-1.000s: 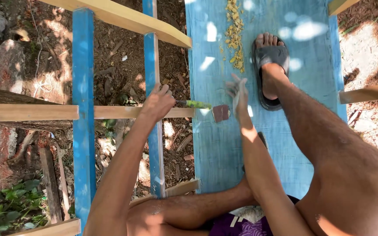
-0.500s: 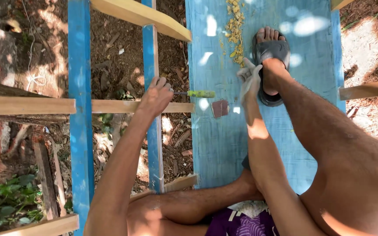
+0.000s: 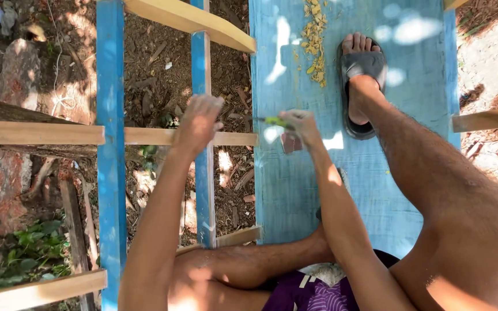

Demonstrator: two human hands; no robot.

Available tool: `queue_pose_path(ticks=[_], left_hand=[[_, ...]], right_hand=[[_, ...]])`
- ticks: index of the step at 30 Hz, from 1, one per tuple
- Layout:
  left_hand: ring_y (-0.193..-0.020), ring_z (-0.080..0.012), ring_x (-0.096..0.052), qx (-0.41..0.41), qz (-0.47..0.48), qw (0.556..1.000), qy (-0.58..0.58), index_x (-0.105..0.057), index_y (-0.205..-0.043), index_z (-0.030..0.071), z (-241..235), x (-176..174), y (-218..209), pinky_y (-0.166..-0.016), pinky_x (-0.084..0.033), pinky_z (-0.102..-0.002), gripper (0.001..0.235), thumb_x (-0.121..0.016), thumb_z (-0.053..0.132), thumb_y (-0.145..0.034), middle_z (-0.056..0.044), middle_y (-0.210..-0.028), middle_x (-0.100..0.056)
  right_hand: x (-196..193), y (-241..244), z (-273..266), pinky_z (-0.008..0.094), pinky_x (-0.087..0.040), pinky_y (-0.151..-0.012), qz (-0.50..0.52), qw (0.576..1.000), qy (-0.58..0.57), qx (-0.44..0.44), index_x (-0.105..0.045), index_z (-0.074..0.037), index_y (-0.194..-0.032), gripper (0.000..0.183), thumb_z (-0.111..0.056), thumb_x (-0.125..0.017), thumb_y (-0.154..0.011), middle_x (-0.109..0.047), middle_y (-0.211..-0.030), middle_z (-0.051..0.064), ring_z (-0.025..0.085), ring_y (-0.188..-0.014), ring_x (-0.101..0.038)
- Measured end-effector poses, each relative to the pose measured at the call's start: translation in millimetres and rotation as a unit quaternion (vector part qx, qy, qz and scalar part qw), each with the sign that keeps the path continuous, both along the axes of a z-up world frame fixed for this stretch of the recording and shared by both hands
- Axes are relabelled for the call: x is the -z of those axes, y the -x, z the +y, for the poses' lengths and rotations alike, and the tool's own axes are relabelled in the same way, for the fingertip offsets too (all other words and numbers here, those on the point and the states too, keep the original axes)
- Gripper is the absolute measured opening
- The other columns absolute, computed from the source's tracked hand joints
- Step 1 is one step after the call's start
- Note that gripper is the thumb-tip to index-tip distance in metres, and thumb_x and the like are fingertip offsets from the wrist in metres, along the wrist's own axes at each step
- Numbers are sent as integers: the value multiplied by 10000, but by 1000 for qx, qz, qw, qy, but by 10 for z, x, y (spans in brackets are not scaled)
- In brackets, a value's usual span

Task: Scraping or marking blue-painted wooden beams on a structure using a small hand tool

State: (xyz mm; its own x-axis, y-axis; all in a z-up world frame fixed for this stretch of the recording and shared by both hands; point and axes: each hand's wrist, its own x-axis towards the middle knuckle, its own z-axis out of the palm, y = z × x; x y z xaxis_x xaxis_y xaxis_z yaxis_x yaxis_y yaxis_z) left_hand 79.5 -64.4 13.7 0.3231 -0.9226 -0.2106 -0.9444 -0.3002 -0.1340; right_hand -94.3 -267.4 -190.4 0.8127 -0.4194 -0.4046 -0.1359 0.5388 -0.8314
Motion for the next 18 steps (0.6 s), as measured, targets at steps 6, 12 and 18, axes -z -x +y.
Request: queue_pose_path(ticks=[6, 12, 18], left_hand=[[-1552, -352, -296, -113, -6, 987, -116, -682, -1382, 180, -190, -360, 197, -1268, -311, -555, 412, -688, 254, -976, -72, -1619, -448], [-1530, -406, -339, -52, -128, 960, -243, -837, -1091, 167, -303, -119, 63, -1265, -294, -556, 278, -710, 356, -931, -93, -1576, -491], [-1107, -441, -731, -151, 76, 956, -240, -820, -1022, 120, -18, -1039, 338, -999, -574, -605, 312, -673, 380, -931, -134, -1085, -795]], right_hand=[[-5, 102, -52, 260, -408, -400, 46, 988, -47, 140, -725, -134, -839, 300, -378, -849, -961, -490, -589, 30, 155, -504, -599], [84, 56, 278, 227, -522, -428, 18, 985, -86, 149, -694, -128, -1034, 267, -394, -719, -1046, -646, -675, 64, 118, -498, -585], [-746, -30, 797, 326, -636, -433, -107, 983, -146, 34, -605, -5, -1206, 312, -192, -723, -987, -682, -797, 194, 234, -596, -690]])
